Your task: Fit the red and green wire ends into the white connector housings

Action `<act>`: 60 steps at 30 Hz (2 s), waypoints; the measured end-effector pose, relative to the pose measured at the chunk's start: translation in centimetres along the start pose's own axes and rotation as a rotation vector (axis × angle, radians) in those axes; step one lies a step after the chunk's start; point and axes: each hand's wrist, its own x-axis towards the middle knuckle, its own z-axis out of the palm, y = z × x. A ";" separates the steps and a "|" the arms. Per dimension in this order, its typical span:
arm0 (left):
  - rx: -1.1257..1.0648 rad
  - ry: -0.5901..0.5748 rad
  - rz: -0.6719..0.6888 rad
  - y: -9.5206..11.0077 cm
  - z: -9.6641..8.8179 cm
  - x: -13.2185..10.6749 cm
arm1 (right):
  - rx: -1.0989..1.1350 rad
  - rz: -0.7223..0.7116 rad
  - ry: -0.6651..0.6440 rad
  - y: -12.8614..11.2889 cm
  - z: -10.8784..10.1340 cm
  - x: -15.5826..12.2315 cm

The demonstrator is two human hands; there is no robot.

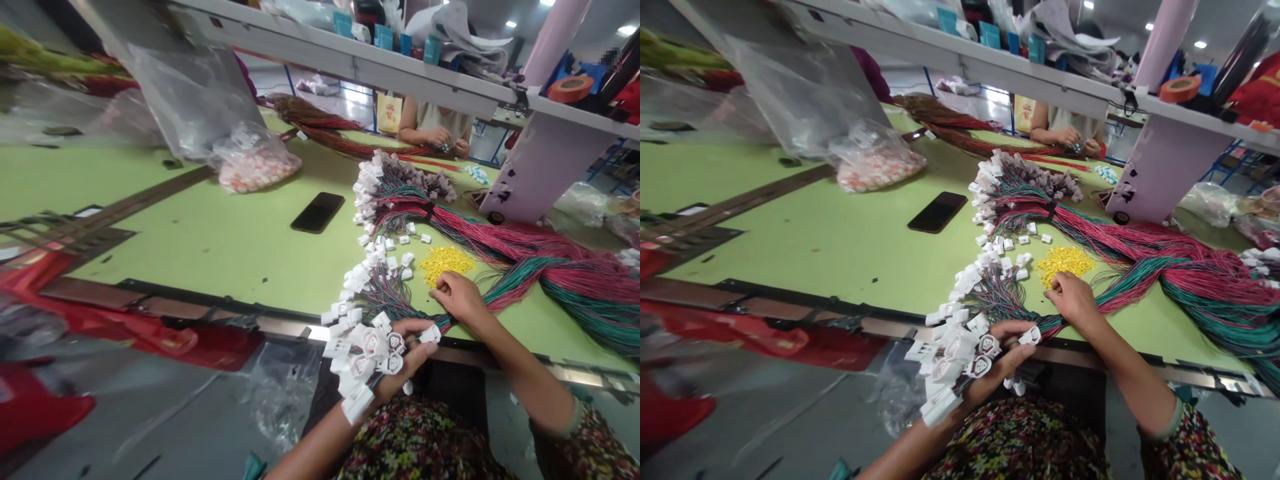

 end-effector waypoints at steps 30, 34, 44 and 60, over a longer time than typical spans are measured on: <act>-0.196 0.035 0.001 1.3 0.1 0.3 | 0.426 -0.513 0.355 -3.5 -0.5 -7.3; -0.207 0.032 0.009 1.1 0.2 0.2 | 0.469 -0.436 0.387 -3.8 -0.5 -7.8; -0.042 0.126 0.296 -0.6 -0.6 0.1 | 0.882 -0.110 0.289 -6.1 -0.2 -9.9; -0.003 0.124 0.371 -0.8 -0.4 0.1 | 1.173 0.105 0.231 -6.3 1.0 -9.5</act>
